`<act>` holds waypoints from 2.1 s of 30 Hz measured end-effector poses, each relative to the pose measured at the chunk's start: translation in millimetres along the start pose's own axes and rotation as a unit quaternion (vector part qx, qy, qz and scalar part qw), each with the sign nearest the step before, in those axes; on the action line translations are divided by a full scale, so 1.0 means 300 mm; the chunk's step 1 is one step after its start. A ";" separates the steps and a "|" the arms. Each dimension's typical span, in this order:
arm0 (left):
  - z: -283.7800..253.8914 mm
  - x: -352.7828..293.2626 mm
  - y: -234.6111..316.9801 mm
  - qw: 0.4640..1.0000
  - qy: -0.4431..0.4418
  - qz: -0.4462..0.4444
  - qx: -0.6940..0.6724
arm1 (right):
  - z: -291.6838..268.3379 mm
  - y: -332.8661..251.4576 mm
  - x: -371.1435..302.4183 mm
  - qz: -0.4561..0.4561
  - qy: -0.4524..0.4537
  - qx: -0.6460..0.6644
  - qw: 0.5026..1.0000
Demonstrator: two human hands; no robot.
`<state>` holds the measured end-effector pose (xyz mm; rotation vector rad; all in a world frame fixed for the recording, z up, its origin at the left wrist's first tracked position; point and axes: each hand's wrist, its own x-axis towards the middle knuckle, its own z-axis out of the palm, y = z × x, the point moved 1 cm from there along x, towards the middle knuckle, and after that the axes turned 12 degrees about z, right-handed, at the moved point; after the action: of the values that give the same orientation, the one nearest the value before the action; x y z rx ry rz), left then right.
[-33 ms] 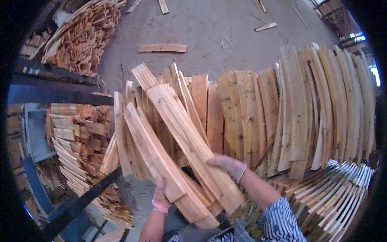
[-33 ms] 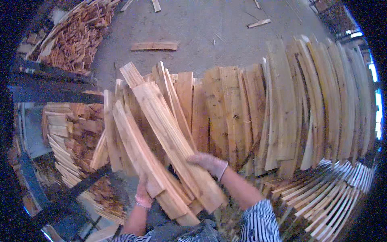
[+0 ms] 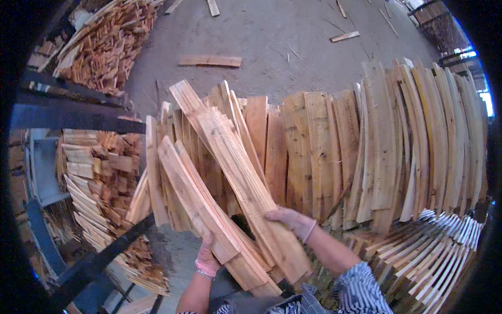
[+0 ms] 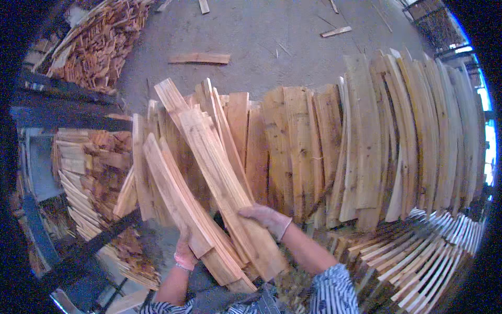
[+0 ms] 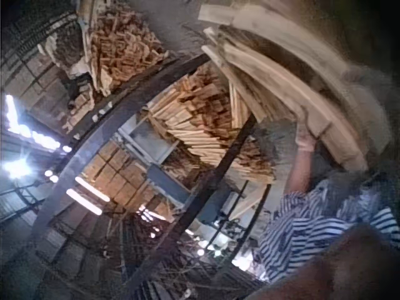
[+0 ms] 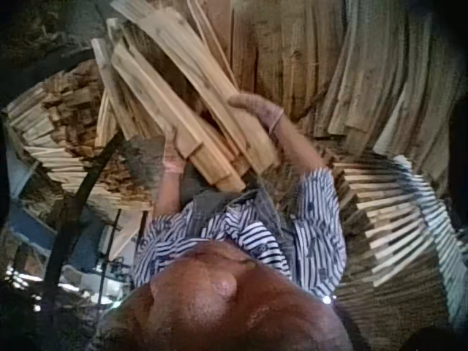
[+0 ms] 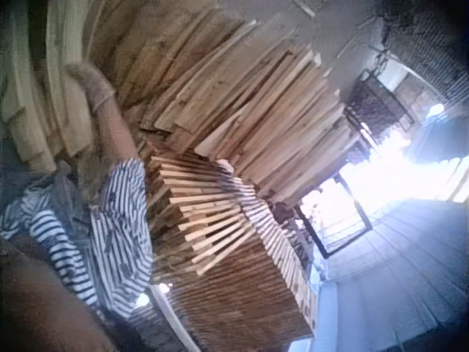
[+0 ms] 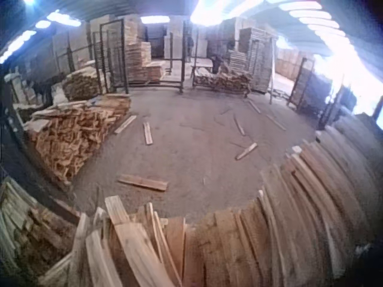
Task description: The person repeatedly picks up bundles of wooden planks from a pile on the floor and stacks them onto a tall, organized stack. The person wears gloves and a striped shirt while performing this repetitive lifting and stacking task in a warehouse.
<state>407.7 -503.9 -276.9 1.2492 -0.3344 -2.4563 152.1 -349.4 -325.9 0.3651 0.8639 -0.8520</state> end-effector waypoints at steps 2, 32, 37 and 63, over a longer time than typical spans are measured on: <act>-0.064 0.015 -0.070 0.999 0.052 -0.004 0.008 | 0.069 0.078 0.015 -0.101 0.052 0.017 0.993; 0.610 -0.422 -0.114 0.910 -0.355 0.058 0.206 | 0.625 0.049 -1.059 -0.379 0.279 -0.272 0.839; 1.304 -0.460 -0.128 0.781 -0.563 0.075 0.259 | 0.755 0.022 -1.467 -0.644 0.321 -0.268 0.640; 1.982 -1.479 -1.138 0.376 -0.910 -0.125 0.124 | 0.403 1.119 -2.267 -0.743 0.652 0.029 0.148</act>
<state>92.6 19.2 265.4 -2.1307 -0.9510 -2.6756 232.9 131.0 267.9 0.0368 3.1768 -2.5316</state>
